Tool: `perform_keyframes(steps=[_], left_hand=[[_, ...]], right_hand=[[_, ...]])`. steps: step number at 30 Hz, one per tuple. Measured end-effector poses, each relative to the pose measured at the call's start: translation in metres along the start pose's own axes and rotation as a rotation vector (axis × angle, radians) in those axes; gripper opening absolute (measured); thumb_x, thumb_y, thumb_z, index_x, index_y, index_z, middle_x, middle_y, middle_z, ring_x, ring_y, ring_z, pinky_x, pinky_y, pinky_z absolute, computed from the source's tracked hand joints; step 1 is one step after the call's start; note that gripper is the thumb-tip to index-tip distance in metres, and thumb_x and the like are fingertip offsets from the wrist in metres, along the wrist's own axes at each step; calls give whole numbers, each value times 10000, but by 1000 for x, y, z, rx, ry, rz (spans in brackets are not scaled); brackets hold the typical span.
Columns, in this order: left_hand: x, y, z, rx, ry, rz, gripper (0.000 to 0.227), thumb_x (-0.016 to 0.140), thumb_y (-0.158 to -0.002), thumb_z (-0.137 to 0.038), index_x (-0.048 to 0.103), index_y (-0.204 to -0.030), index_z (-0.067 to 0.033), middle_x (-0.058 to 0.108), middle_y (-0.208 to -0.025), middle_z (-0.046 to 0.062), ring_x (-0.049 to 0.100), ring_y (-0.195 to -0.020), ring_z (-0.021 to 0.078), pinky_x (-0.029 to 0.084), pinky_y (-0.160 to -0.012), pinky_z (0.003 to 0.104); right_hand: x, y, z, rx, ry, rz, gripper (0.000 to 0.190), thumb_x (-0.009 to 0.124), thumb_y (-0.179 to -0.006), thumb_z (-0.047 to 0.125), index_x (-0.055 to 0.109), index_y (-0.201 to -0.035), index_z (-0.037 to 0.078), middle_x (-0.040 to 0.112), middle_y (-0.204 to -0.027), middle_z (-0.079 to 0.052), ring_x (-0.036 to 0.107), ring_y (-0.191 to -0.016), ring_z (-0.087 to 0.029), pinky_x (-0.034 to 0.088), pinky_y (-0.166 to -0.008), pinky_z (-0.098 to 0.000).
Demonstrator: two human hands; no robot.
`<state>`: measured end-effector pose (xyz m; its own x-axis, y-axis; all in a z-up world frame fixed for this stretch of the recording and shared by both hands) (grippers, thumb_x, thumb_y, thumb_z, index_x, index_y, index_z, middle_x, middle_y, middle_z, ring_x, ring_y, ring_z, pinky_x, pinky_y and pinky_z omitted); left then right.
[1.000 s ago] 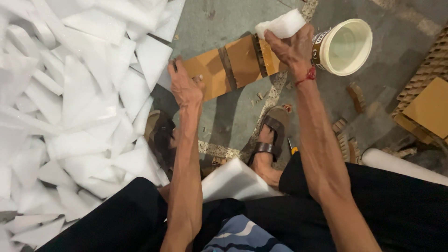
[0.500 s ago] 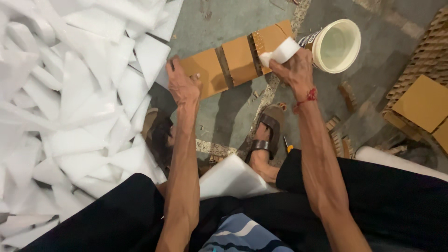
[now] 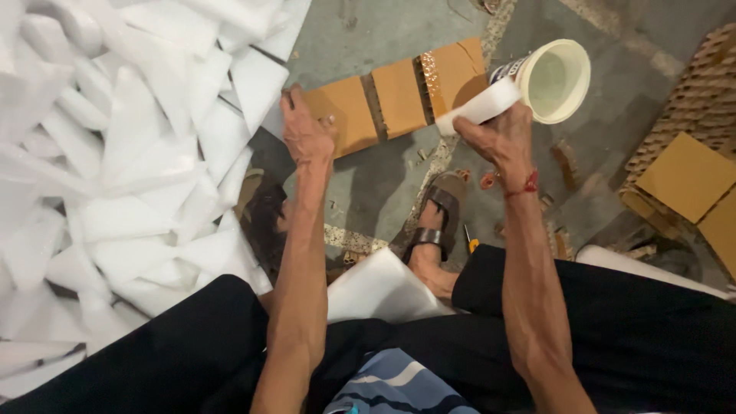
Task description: The person applies glue to the edges of rectangular cardboard pieces using a white cylindrical applicator. They then press the glued pieces together to form a box-like structure and secure it with a rubber band. The process is repeated for another set of cardboard pieces.
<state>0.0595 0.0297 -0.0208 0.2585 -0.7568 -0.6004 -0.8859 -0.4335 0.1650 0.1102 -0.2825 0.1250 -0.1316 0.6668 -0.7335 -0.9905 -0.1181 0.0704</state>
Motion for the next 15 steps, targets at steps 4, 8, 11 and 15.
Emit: perform_keyframes(steps=[4,8,11,15], left_hand=[[-2,2,-1,26,16,-30,776,835,-755,-60,413,-1405,-19,460,-1401,254,564,-1208,482,512,-958,490],[2,0,4,-43,29,-3,765,821,-760,-70,413,-1406,-29,467,-1394,239,585,-1190,464,516,-941,487],[1,1,4,-5,50,-29,759,809,-769,-59,411,-1415,-29,465,-1406,241,589,-1205,465,523,-950,482],[-1,5,3,7,74,-39,757,801,-786,-47,409,-1434,-26,454,-1432,248,581,-1211,480,520,-964,484]], right_hand=[[13,1,52,-133,10,-61,349,894,-840,242,710,-995,-11,756,-885,-114,725,-761,-212,582,-702,-351],[63,20,71,-38,-47,-6,264,841,-852,263,764,-947,29,762,-798,-78,728,-651,-219,564,-589,-343],[92,39,103,-466,292,-139,258,875,-837,233,769,-853,-2,762,-739,-99,661,-557,-277,503,-558,-427],[102,55,99,-373,73,-125,205,804,-949,224,774,-958,22,764,-820,-108,748,-680,-254,579,-600,-354]])
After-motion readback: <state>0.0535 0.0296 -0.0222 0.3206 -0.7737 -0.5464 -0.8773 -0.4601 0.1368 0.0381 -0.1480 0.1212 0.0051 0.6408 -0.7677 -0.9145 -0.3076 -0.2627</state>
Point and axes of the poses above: each hand's wrist, its own y-axis away from the middle knuckle, its own x-axis out of the palm, z = x × y, the point moved 7 cm from there along -y, towards the middle knuckle
